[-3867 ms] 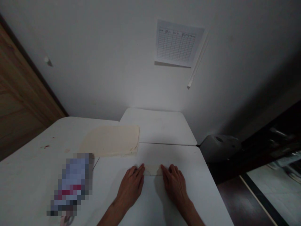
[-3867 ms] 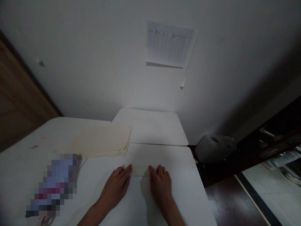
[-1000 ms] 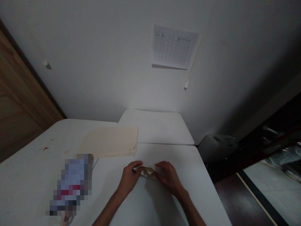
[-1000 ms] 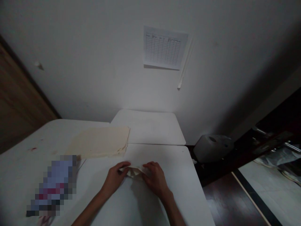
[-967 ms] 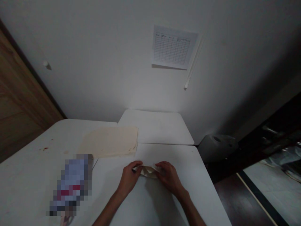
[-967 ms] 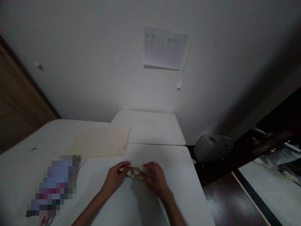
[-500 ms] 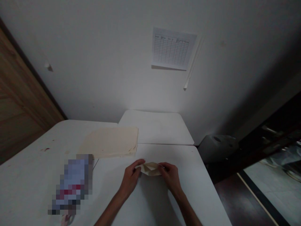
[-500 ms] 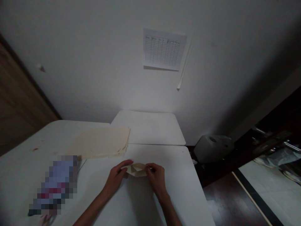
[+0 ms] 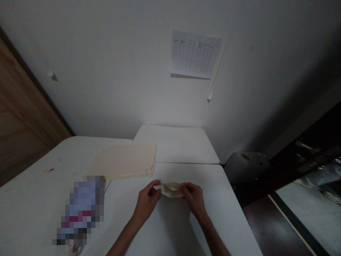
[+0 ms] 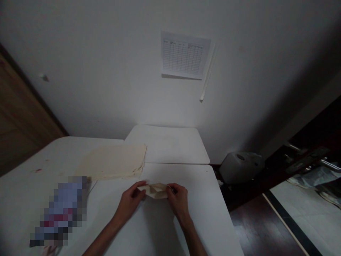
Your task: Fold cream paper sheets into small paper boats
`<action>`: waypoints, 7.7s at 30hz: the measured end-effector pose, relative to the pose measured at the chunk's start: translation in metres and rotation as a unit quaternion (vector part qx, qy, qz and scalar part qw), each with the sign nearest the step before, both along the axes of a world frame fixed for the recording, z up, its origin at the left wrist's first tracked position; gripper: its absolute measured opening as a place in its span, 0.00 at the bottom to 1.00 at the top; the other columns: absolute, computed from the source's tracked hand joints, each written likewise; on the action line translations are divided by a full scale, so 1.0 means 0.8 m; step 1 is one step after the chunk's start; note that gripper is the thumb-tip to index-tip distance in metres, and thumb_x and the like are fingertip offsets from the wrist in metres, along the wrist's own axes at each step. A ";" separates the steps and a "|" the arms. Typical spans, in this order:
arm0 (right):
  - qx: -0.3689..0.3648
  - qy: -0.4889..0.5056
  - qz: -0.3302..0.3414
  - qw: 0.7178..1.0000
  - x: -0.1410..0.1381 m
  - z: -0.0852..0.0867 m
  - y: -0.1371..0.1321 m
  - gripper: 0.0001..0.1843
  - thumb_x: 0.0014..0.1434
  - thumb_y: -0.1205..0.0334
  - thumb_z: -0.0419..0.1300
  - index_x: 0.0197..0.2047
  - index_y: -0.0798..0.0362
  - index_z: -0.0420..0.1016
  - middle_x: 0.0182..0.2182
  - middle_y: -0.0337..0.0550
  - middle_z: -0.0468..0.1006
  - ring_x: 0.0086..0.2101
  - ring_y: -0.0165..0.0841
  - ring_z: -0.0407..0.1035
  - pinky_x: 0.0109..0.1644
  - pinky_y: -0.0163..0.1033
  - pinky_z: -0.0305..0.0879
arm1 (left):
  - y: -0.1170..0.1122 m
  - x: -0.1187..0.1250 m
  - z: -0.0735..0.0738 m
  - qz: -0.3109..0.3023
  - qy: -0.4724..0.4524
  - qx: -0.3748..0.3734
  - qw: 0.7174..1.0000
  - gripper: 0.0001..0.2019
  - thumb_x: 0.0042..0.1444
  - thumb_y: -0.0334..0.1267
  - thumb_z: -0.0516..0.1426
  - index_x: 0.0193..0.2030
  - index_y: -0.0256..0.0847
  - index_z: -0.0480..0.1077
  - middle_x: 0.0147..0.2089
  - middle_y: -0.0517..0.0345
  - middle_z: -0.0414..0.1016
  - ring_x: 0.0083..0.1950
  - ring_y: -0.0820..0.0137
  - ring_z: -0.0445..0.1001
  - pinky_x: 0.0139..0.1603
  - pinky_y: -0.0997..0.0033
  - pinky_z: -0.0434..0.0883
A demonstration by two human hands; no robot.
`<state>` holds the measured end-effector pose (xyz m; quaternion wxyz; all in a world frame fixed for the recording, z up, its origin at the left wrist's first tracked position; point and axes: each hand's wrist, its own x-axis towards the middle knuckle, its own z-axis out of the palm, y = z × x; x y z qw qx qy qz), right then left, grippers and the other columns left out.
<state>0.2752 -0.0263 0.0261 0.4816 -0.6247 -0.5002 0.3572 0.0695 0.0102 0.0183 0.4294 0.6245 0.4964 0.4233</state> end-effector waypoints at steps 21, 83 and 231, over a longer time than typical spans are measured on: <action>0.023 -0.002 0.032 0.999 0.009 -0.005 -0.012 0.16 0.53 0.56 0.63 0.43 0.56 0.78 0.35 0.48 0.81 0.32 0.37 0.75 0.37 0.38 0.71 | 0.005 -0.008 0.002 0.050 0.049 0.003 0.998 0.23 0.56 0.53 0.53 0.41 0.35 0.77 0.26 0.55 0.78 0.26 0.64 0.74 0.30 0.69 0.69; 0.046 -0.175 -0.045 0.982 -0.017 0.007 -0.007 0.11 0.55 0.62 0.57 0.39 0.51 0.79 0.29 0.42 0.81 0.28 0.35 0.75 0.34 0.36 0.69 | -0.005 -0.001 0.014 -0.067 0.424 0.156 0.890 0.20 0.59 0.26 0.46 0.56 0.34 0.66 0.48 0.43 0.77 0.48 0.61 0.76 0.50 0.62 0.70; 0.036 -0.581 -0.097 0.807 0.174 0.011 0.003 0.14 0.66 0.58 0.50 0.45 0.47 0.76 0.37 0.41 0.76 0.32 0.30 0.72 0.28 0.32 0.55 | 0.129 -0.081 0.002 0.025 0.399 0.195 0.896 0.16 0.59 0.45 0.52 0.46 0.39 0.72 0.53 0.44 0.73 0.56 0.56 0.69 0.57 0.58 0.64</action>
